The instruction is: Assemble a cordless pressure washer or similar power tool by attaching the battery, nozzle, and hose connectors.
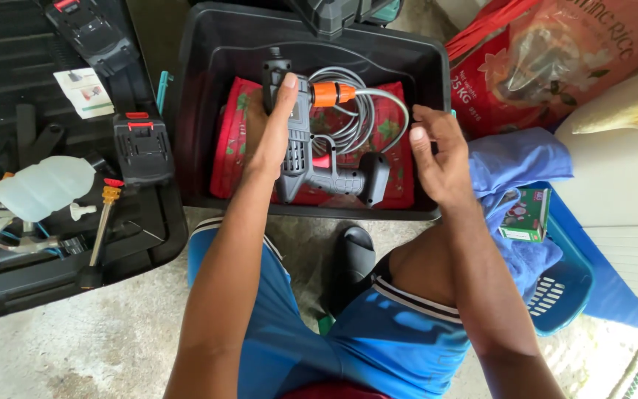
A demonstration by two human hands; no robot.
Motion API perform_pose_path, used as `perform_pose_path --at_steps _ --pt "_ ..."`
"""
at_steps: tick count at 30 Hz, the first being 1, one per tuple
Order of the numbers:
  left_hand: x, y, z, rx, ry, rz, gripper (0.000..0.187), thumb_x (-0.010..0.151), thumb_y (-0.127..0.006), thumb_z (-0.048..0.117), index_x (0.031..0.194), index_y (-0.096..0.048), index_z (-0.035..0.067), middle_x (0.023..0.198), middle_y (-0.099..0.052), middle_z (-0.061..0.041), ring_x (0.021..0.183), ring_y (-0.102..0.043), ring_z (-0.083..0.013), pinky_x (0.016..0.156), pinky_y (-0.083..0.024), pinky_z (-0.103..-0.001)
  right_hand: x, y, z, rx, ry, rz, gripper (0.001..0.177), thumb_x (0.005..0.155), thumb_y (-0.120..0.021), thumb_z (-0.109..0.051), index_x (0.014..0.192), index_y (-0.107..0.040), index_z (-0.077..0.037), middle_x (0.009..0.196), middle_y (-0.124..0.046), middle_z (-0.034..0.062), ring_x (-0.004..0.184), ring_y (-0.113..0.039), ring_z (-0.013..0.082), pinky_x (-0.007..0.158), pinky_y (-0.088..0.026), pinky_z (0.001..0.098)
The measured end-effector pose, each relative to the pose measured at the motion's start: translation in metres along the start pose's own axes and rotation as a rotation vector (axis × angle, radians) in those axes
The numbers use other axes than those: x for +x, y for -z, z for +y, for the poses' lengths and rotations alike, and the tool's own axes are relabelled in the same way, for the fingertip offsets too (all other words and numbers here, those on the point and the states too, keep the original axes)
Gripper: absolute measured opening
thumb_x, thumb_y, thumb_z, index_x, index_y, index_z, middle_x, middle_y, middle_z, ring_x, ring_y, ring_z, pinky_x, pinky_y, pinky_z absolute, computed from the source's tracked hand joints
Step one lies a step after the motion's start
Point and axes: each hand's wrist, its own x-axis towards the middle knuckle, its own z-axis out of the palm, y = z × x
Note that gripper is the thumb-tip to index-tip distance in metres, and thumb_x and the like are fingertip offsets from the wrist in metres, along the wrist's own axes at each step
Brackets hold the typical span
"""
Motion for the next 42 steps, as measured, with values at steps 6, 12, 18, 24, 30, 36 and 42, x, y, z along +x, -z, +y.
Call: perform_pose_path --at_steps 6,12,18,24,30,36,42 --pt "0.003 0.002 -0.005 -0.099 0.015 -0.009 0.061 0.086 -0.073 0.058 0.112 -0.063 0.004 0.101 -0.068 -0.003 0.091 -0.063 -0.012 0.082 -0.053 -0.029 -0.004 -0.007 0.005 0.099 -0.05 -0.075 0.041 0.109 -0.062 -0.025 0.14 -0.058 0.0 0.126 -0.06 0.0145 0.114 -0.064 0.0236 0.1 -0.053 0.0347" --pt "0.004 0.006 -0.006 -0.325 0.104 -0.03 0.063 0.088 -0.073 0.057 0.119 -0.061 0.004 0.104 -0.066 -0.005 0.092 -0.062 -0.0161 0.082 -0.051 -0.035 -0.003 -0.023 0.003 0.539 -0.32 -0.395 0.073 0.089 -0.075 -0.017 0.151 -0.038 -0.01 0.135 -0.051 0.0071 0.121 -0.053 0.0187 0.097 -0.047 0.0332" --pt "-0.004 0.019 0.011 -0.712 0.071 -0.441 0.091 0.092 -0.061 0.069 0.151 -0.046 0.001 0.14 -0.06 -0.009 0.127 -0.058 -0.0213 0.111 -0.045 -0.039 -0.01 -0.041 0.019 0.765 -0.553 -0.186 0.054 0.085 -0.079 -0.008 0.133 -0.056 -0.008 0.116 -0.059 0.0108 0.106 -0.062 0.0271 0.086 -0.056 0.0474" --pt "-0.026 -0.001 -0.024 -1.155 -0.11 -0.827 0.112 0.088 -0.045 0.085 0.164 -0.034 0.004 0.159 -0.049 -0.011 0.146 -0.049 -0.025 0.127 -0.034 -0.043 -0.013 -0.049 -0.014 1.244 -0.592 -0.134 0.046 0.087 -0.069 -0.016 0.131 -0.056 -0.015 0.122 -0.061 0.0088 0.113 -0.065 0.0311 0.081 -0.06 0.0595" --pt "-0.022 -0.034 -0.073 -0.816 -0.158 -0.655 0.092 0.091 -0.062 0.067 0.154 -0.045 0.003 0.15 -0.058 -0.011 0.14 -0.055 -0.0231 0.118 -0.043 -0.043 -0.02 -0.089 -0.021 1.417 -0.57 -0.056 0.043 0.093 -0.068 -0.023 0.134 -0.054 -0.016 0.128 -0.061 0.0109 0.115 -0.064 0.0333 0.093 -0.057 0.0584" --pt "-0.028 -0.02 0.006 -0.717 -0.01 -0.201 0.041 0.09 -0.082 0.03 0.112 -0.063 0.001 0.093 -0.07 -0.01 0.078 -0.069 -0.0197 0.069 -0.057 -0.033 -0.009 -0.119 -0.033 0.827 -0.255 -0.014 0.044 0.102 -0.066 -0.025 0.14 -0.047 -0.013 0.139 -0.05 0.0073 0.132 -0.048 0.0237 0.116 -0.04 0.0422" --pt "-0.002 0.009 0.019 -0.609 0.163 0.152 0.037 0.092 -0.081 0.033 0.09 -0.069 -0.002 0.071 -0.066 -0.005 0.052 -0.057 -0.016 0.046 -0.047 -0.032 0.024 -0.114 -0.138 0.106 0.478 -0.007 0.027 0.102 -0.072 -0.017 0.125 -0.06 -0.012 0.136 -0.052 0.0085 0.13 -0.051 0.0266 0.114 -0.039 0.0356"
